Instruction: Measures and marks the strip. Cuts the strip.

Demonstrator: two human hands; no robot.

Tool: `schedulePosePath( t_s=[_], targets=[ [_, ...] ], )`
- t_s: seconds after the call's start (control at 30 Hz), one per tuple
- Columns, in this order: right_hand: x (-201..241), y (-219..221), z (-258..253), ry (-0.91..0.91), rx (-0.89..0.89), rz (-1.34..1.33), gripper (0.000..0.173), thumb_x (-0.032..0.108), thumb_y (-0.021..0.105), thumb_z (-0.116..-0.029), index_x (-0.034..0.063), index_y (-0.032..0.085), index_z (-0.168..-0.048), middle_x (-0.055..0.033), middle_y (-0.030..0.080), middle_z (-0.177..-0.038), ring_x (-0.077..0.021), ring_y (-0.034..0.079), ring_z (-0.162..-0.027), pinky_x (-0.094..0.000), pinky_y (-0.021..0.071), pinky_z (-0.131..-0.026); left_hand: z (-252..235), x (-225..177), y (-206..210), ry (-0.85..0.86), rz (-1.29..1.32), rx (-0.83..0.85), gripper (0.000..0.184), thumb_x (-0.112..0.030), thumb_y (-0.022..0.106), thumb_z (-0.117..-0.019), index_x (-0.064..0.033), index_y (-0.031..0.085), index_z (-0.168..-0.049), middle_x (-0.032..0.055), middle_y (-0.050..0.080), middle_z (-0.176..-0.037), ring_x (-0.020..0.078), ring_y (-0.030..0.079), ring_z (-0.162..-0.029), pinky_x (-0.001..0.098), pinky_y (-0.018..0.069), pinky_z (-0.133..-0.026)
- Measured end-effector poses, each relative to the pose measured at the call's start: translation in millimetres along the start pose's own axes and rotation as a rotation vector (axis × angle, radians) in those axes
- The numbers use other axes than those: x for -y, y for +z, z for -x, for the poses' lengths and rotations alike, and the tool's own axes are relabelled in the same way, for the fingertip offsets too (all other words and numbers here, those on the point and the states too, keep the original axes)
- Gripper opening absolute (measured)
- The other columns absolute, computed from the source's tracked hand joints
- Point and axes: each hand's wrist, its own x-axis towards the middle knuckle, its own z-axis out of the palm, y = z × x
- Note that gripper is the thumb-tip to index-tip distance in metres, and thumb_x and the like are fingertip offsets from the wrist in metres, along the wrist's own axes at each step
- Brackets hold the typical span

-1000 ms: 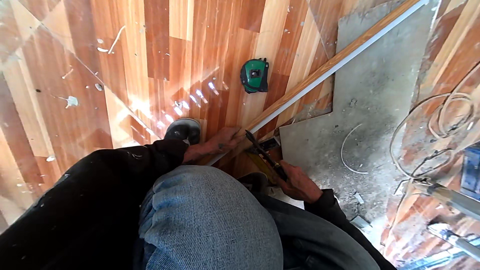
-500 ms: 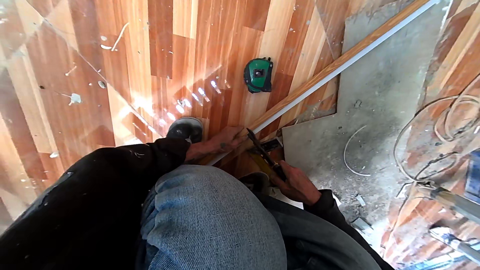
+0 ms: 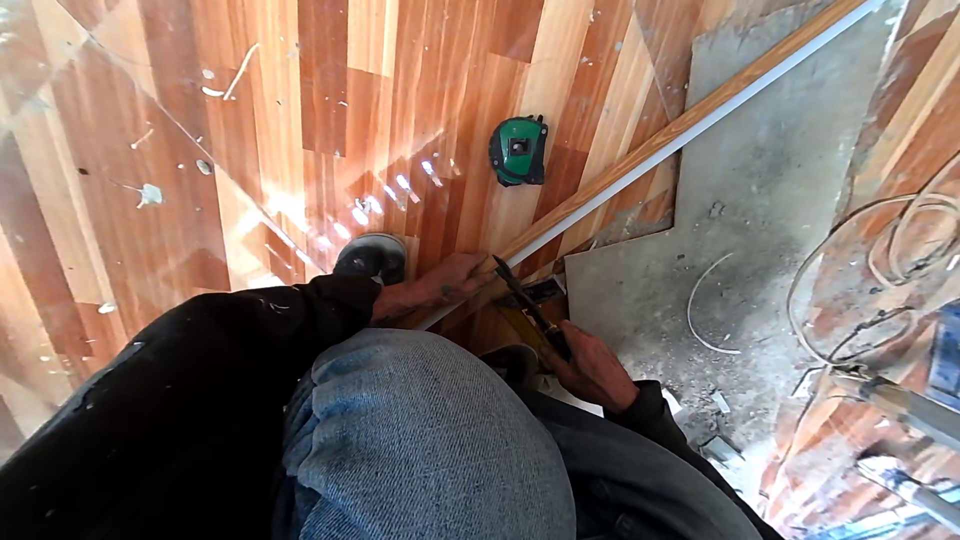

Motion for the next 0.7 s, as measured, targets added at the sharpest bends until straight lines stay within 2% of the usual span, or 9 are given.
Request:
schedulePosePath(
  t_s=[0.13,0.3,0.43,0.63,0.7],
  targets=[
    [5.2,0.1,1.9,0.035,-0.006,0.027,0.045,0.04,0.053,-0.1025,0.0004,0.059,-0.123,-0.0181,0.068,-0.104,-0.0347,0.069,-0.096,-0.055,0.0542,-0.08,-0.2,0.3,0.7,0.017,-0.007,-0.004,0.027,-0.025,0.055,-0.1064,-0.0017,0.063,-0.097,0.0051,0.054,-0.068,0.0123,0.051,-0.058,0.0277,0.0422,-0.055],
    [11.5,1.5,2.4,0.065,-0.026,0.078,0.045,0.042,0.052,-0.1033,0.0004,0.061,-0.12,-0.0184,0.069,-0.101,-0.0362,0.07,-0.095,-0.0553,0.0546,-0.078,-0.1,0.0,0.7,0.0,0.018,-0.009,0.026,-0.025,0.056,-0.1061,-0.0014,0.062,-0.096,0.0047,0.053,-0.068,0.0112,0.05,-0.056,0.0266,0.0409,-0.053],
    [11.9,6.9,2.6,0.052,-0.082,0.113,0.047,0.043,0.05,-0.1027,-0.0004,0.064,-0.116,-0.0183,0.07,-0.095,-0.0373,0.071,-0.091,-0.0562,0.0553,-0.075,-0.4,-2.8,-1.1,-0.02,-0.028,0.006,0.026,-0.026,0.056,-0.106,-0.0013,0.063,-0.101,0.0065,0.056,-0.071,0.0142,0.054,-0.06,0.0302,0.0445,-0.057],
    [10.1,10.3,2.8,0.034,-0.154,0.15,0.048,0.045,0.051,-0.1011,0.0,0.067,-0.103,-0.0176,0.07,-0.082,-0.0378,0.072,-0.081,-0.0561,0.055,-0.069,1.0,-1.2,-1.1,0.007,-0.004,-0.01,0.026,-0.025,0.056,-0.1058,-0.0017,0.063,-0.097,0.0052,0.055,-0.069,0.0117,0.052,-0.059,0.0276,0.0427,-0.056],
    [7.7,3.3,5.8,0.042,-0.112,0.119,0.049,0.049,0.051,-0.1005,0.0025,0.067,-0.104,-0.0157,0.069,-0.081,-0.0357,0.071,-0.08,-0.0552,0.0541,-0.069,1.6,-2.1,-0.4,0.003,0.037,-0.016,0.025,-0.024,0.056,-0.1057,-0.002,0.063,-0.096,0.0041,0.053,-0.068,0.0107,0.05,-0.058,0.0263,0.0414,-0.055]
  ],
)
